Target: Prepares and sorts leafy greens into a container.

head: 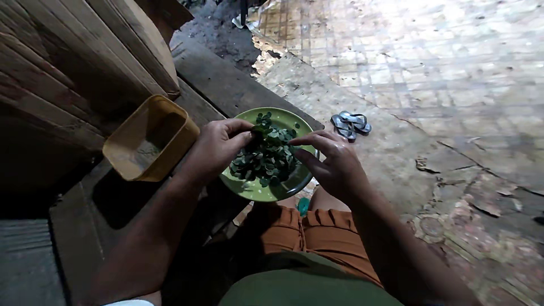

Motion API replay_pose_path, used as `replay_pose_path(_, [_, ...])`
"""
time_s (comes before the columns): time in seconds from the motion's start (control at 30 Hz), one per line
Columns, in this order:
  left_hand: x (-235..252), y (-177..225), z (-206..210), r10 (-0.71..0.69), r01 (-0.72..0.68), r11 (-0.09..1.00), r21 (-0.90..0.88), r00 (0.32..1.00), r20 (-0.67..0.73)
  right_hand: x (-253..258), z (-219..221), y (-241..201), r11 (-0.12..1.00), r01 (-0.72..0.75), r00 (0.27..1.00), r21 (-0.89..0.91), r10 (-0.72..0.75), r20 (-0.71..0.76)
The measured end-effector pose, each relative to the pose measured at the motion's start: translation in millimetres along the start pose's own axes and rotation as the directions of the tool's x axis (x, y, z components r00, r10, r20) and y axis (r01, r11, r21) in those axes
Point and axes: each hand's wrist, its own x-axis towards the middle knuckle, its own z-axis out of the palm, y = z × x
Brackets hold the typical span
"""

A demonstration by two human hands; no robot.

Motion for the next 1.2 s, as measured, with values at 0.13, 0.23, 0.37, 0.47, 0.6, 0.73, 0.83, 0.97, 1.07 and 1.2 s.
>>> replay_pose_path(0.13, [0,-4,3,-0.073,0.078,0.974,-0.214,0.997,0.028,8,5,-2,0.997,0.016,1.000,0.073,-0.016,0.000])
replay_pose_path(0.23, [-2,-5,7,-0.110,0.110,0.957,-0.269,0.994,0.015,15,11,-8,0.995,0.027,1.000,0.101,-0.028,0.004])
replay_pose_path(0.37, [-6,-8,13,-0.105,0.108,0.942,-0.318,0.994,0.029,21,22,-11,0.991,0.037,0.999,0.129,-0.033,-0.032])
replay_pose_path(0.47, [-11,-12,9,-0.070,0.071,0.986,-0.152,0.998,0.010,23,21,-8,0.991,0.054,0.998,0.124,-0.051,-0.026])
replay_pose_path(0.6, [-18,-16,5,0.061,-0.058,0.995,0.084,0.998,-0.031,23,12,-8,0.992,0.015,1.000,0.123,-0.018,0.023])
replay_pose_path(0.73, [-15,-10,21,0.215,-0.214,0.975,-0.049,0.977,0.002,23,15,-10,0.993,0.037,0.999,0.111,-0.038,0.011])
replay_pose_path(0.83, [-12,-10,38,0.242,-0.242,0.957,-0.158,0.970,-0.016,24,17,-14,0.991,0.035,0.999,0.125,-0.036,0.008])
replay_pose_path(0.97, [-9,-12,44,0.196,-0.206,0.961,-0.183,0.978,-0.071,23,18,-11,0.989,0.041,0.999,0.142,-0.042,0.005])
replay_pose_path(1.07, [-10,-12,37,0.155,-0.161,0.969,-0.186,0.987,-0.048,23,13,-7,0.991,0.025,1.000,0.132,-0.027,0.007])
replay_pose_path(1.2, [-11,-12,25,0.113,-0.126,0.968,-0.217,0.991,-0.072,24,4,0,0.993,-0.016,1.000,0.114,0.016,-0.005])
